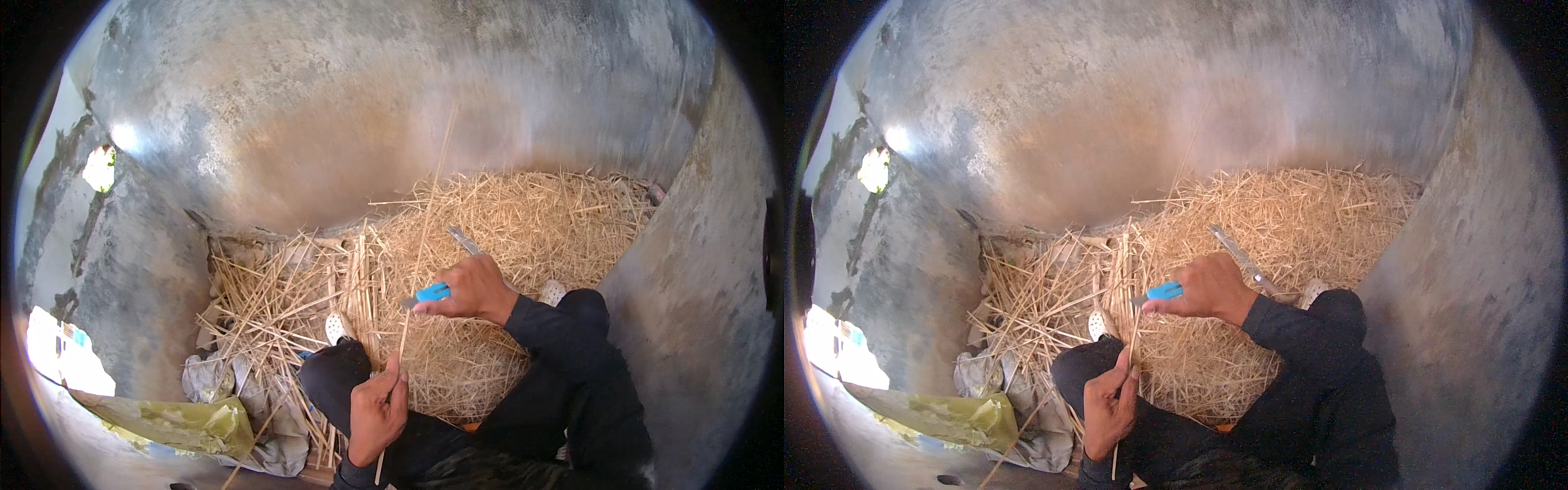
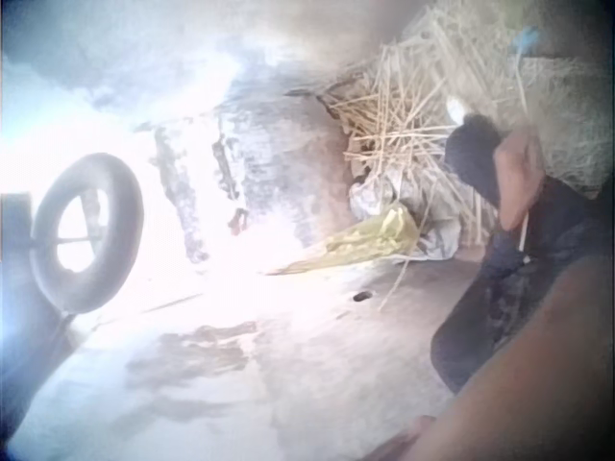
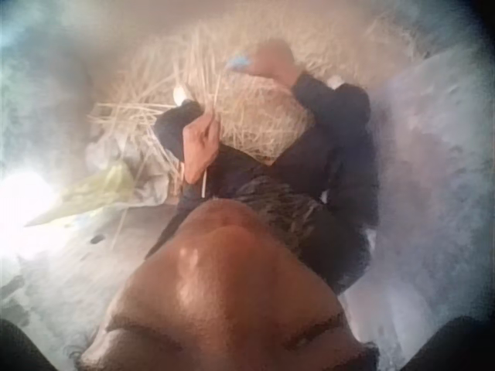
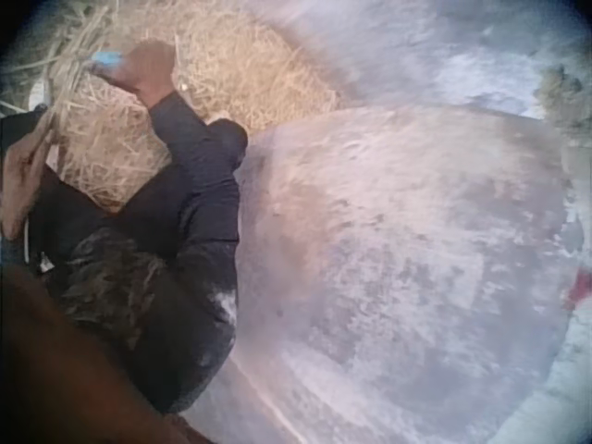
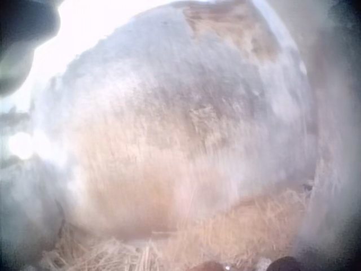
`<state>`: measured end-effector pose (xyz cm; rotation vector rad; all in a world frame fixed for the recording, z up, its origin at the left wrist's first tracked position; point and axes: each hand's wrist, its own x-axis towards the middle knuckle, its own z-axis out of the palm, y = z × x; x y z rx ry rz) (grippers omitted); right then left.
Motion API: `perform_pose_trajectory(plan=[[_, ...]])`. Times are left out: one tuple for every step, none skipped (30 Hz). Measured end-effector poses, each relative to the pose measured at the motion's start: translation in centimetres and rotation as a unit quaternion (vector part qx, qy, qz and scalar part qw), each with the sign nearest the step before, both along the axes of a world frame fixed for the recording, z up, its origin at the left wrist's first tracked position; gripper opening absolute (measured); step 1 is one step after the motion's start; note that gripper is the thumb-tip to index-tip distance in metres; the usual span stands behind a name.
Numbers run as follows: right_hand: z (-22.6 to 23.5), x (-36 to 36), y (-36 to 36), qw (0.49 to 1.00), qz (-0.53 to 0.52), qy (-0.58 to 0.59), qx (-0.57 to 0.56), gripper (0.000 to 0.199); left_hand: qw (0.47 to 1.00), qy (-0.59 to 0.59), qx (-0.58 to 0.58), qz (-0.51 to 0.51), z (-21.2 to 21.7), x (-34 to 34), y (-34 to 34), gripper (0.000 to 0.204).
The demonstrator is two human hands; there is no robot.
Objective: The person sits on the floor and uses a knife to shave a long, thin wooden stick. They hold the stick with their left hand and repeatedly scrape the blade along its length to remove the outer layer, creating wood shavings that fall onto the floor.
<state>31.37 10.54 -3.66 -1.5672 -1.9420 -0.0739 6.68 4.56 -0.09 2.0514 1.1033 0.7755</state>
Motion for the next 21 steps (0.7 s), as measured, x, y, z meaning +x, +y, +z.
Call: perform_pose_trajectory(plan=[[-0.1,0.2,0.3,1.0,-0.003,-0.007,0.002,0.072,1.0,-0.011,0.01,-0.002,-0.1,0.0,0.2,0.029],[-0.1,0.4,0.5,1.0,-0.006,-0.014,0.003,0.071,1.0,-0.023,0.019,-0.004,-0.5,-0.1,0.4,0.028],[-0.1,0.5,0.7,1.0,-0.009,-0.021,0.005,0.071,0.999,-0.034,0.029,-0.005,-0.7,-0.1,0.5,0.028],[-0.2,0.6,0.8,1.0,-0.005,-0.023,0.008,0.074,0.999,-0.038,0.027,-0.006,-0.9,-0.1,0.6,0.028],[-0.2,0.6,1.0,1.0,-0.002,-0.025,0.011,0.078,0.999,-0.043,0.026,-0.007,-1.0,-0.2,0.6,0.028],[-0.3,0.6,1.2,1.0,0.001,-0.027,0.014,0.082,0.999,-0.048,0.024,-0.008,-1.1,-0.2,0.6,0.027],[-0.9,0.9,1.6,0.999,-0.03,-0.034,0.01,0.082,1.0,-0.023,0.017,-0.007,-0.8,-0.3,0.6,0.027],[-1.6,1.4,2.4,0.997,-0.06,-0.038,0.008,0.082,1.0,0.004,0.012,-0.004,0.0,-0.4,0.3,0.026],[-2.1,2.0,2.9,0.995,-0.09,-0.043,0.006,0.083,1.0,0.03,0.007,-0.001,0.5,-0.5,0.2,0.026],[-1.7,3.4,3.6,0.993,-0.114,-0.027,-0.019,0.084,1.0,0.023,-0.004,-0.004,0.5,-1.0,-0.3,0.026],[-1.4,5.3,4.7,0.99,-0.134,-0.004,-0.044,0.085,1.0,0.021,-0.015,-0.002,0.2,-1.9,-1.3,0.026],[-0.6,7.1,4.6,0.982,-0.174,0.005,-0.071,0.086,0.999,0.006,-0.029,-0.021,0.1,-2.2,-1.7,0.026],[-0.4,7.0,4.6,0.984,-0.164,0.0,-0.066,0.085,0.999,0.0,-0.045,-0.005,0.4,-2.3,-2.1,0.025],[-0.4,6.8,4.4,0.986,-0.154,-0.005,-0.061,0.085,0.999,0.001,-0.05,-0.007,0.4,-2.5,-2.1,0.026],[-0.2,6.8,4.3,0.988,-0.144,-0.01,-0.056,0.085,0.998,0.001,-0.055,-0.008,0.5,-2.8,-2.0,0.026],[-0.2,7.3,4.4,0.986,-0.161,-0.015,-0.042,0.085,0.998,-0.002,-0.062,-0.01,0.3,-3.0,-2.0,0.027],[-1.0,7.9,4.9,0.984,-0.174,-0.012,-0.03,0.084,0.998,0.007,-0.061,-0.02,0.3,-3.5,-2.2,0.026],[-1.4,8.7,5.3,0.982,-0.188,-0.009,-0.017,0.084,0.998,0.016,-0.061,-0.03,0.2,-3.9,-2.5,0.026],[-1.5,9.5,6.1,0.98,-0.199,0.005,-0.033,0.084,0.997,0.03,-0.057,-0.032,0.3,-4.5,-2.9,0.026],[-0.8,10.8,6.5,0.974,-0.219,0.014,-0.047,0.084,0.996,0.036,-0.08,-0.023,0.5,-4.9,-3.3,0.028],[-0.2,12.0,6.5,0.969,-0.239,0.015,-0.06,0.085,0.994,0.043,-0.103,-0.014,0.8,-5.3,-4.0,0.03]])
